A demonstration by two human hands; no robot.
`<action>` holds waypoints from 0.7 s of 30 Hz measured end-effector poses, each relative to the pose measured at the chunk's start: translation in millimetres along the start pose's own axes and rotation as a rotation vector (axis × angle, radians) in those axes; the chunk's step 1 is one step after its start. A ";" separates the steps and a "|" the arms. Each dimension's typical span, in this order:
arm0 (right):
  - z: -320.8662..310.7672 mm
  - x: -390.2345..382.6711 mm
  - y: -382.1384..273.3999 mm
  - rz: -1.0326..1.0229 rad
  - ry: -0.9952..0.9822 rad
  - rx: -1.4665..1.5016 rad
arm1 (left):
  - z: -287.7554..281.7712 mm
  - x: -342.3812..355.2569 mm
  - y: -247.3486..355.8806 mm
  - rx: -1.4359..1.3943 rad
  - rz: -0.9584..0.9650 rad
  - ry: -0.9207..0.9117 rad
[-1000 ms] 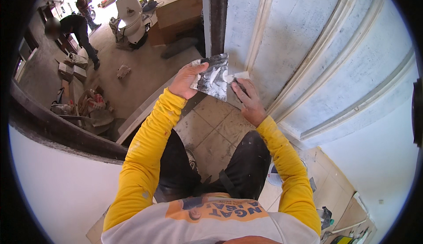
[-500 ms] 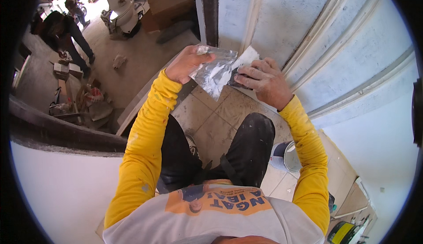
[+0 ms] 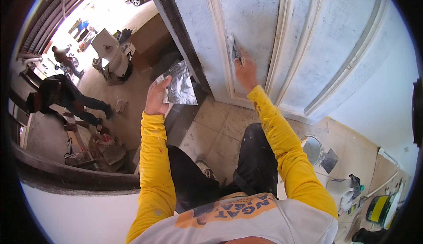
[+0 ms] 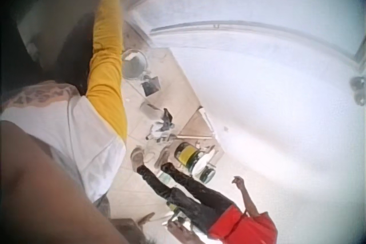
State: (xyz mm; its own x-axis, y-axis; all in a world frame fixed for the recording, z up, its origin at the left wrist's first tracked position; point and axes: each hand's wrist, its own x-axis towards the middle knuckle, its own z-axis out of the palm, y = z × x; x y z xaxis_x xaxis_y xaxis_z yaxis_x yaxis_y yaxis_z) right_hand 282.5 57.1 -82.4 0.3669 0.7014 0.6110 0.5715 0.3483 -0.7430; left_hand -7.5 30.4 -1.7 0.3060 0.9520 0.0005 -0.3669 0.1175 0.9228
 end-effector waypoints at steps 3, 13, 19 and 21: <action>23.3 3.7 0.0 0.067 0.003 -0.043 | 7.2 -7.9 5.1 0.097 0.045 -0.013; 24.9 6.2 19.5 -0.120 -0.058 0.043 | -6.4 -1.3 -4.4 -0.039 -0.001 0.006; 1.3 -13.0 2.6 0.014 -0.047 0.032 | -2.9 -6.4 -6.5 0.302 0.267 -0.088; 0.2 -6.6 -22.7 0.045 -0.054 0.006 | -8.8 -2.8 -9.4 0.379 0.296 -0.093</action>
State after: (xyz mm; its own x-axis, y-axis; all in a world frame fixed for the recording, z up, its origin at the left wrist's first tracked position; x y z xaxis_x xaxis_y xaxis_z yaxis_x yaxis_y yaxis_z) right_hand 266.9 44.7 -69.7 0.3516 0.7488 0.5618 0.5508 0.3198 -0.7710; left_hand -12.6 29.0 -13.8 0.3203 0.8977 0.3026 -0.1097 -0.2821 0.9531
